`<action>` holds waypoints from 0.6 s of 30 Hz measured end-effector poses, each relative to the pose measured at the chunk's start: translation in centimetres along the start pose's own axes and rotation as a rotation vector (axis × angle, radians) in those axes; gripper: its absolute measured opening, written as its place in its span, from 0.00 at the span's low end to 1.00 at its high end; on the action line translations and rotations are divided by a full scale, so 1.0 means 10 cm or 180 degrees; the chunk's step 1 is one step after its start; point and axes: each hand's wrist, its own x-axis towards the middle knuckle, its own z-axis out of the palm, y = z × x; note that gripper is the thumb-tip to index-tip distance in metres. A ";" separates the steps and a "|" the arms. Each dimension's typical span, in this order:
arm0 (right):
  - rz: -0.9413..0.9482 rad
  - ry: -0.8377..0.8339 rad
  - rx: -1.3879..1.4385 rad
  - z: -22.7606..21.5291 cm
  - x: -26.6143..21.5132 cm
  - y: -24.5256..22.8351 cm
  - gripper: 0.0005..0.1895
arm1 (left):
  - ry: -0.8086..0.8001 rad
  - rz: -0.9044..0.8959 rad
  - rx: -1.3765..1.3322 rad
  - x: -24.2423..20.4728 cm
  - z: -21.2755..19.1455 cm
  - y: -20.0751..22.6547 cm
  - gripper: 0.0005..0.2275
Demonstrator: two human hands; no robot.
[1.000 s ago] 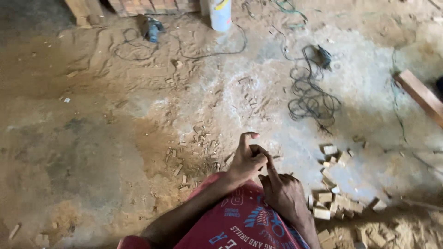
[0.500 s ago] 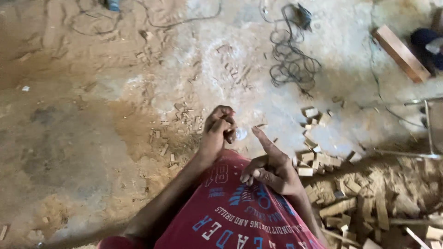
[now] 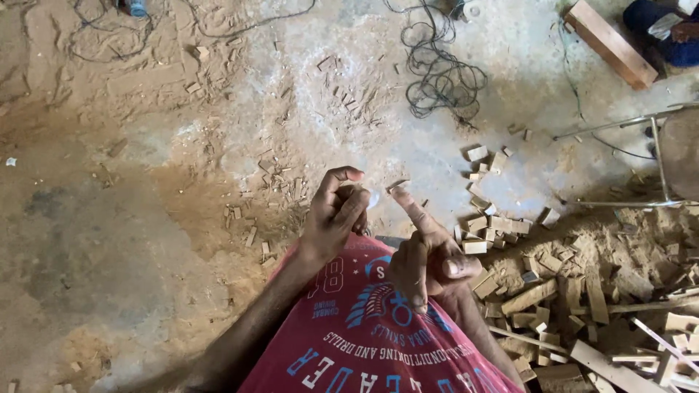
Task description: Organizing and handling small pieces of wood and tools in a woodworking workshop.
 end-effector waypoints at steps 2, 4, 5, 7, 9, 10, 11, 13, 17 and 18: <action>-0.0086 -0.0065 0.0140 -0.02 0.01 0.01 0.57 | -0.0073 -0.0071 -0.0083 0.00 0.02 0.03 0.15; -0.0101 -0.0157 0.0234 -0.03 0.01 0.02 0.57 | -0.0326 -0.0108 -0.0253 -0.01 0.03 0.04 0.18; -0.0113 -0.0138 0.0234 -0.05 0.01 0.02 0.57 | -0.0338 -0.0125 -0.0259 0.00 0.04 0.05 0.18; -0.0179 -0.0186 0.0311 -0.08 -0.02 0.03 0.57 | -0.0546 0.0002 -0.0340 0.00 0.09 0.08 0.21; -0.0200 -0.0166 0.0351 -0.09 -0.07 0.05 0.57 | -0.0533 -0.0033 -0.0325 0.01 0.17 0.22 0.23; -0.0217 -0.0187 0.0386 -0.10 -0.08 0.06 0.58 | -0.0516 -0.0035 -0.0286 0.03 0.19 0.29 0.25; -0.0220 -0.0173 0.0397 -0.09 -0.10 0.06 0.58 | -0.0513 -0.0053 -0.0288 0.02 0.22 0.28 0.25; -0.0163 -0.0153 0.0069 -0.11 -0.08 0.03 0.57 | -0.0433 -0.0093 -0.0387 0.05 0.26 0.27 0.30; -0.0130 -0.0160 -0.0139 -0.08 -0.01 0.02 0.57 | -0.0314 -0.0175 -0.0363 0.08 0.30 0.28 0.32; 0.0028 0.0129 -0.0578 -0.03 0.00 0.01 0.58 | -0.0253 -0.0202 -0.0244 0.08 0.30 0.25 0.32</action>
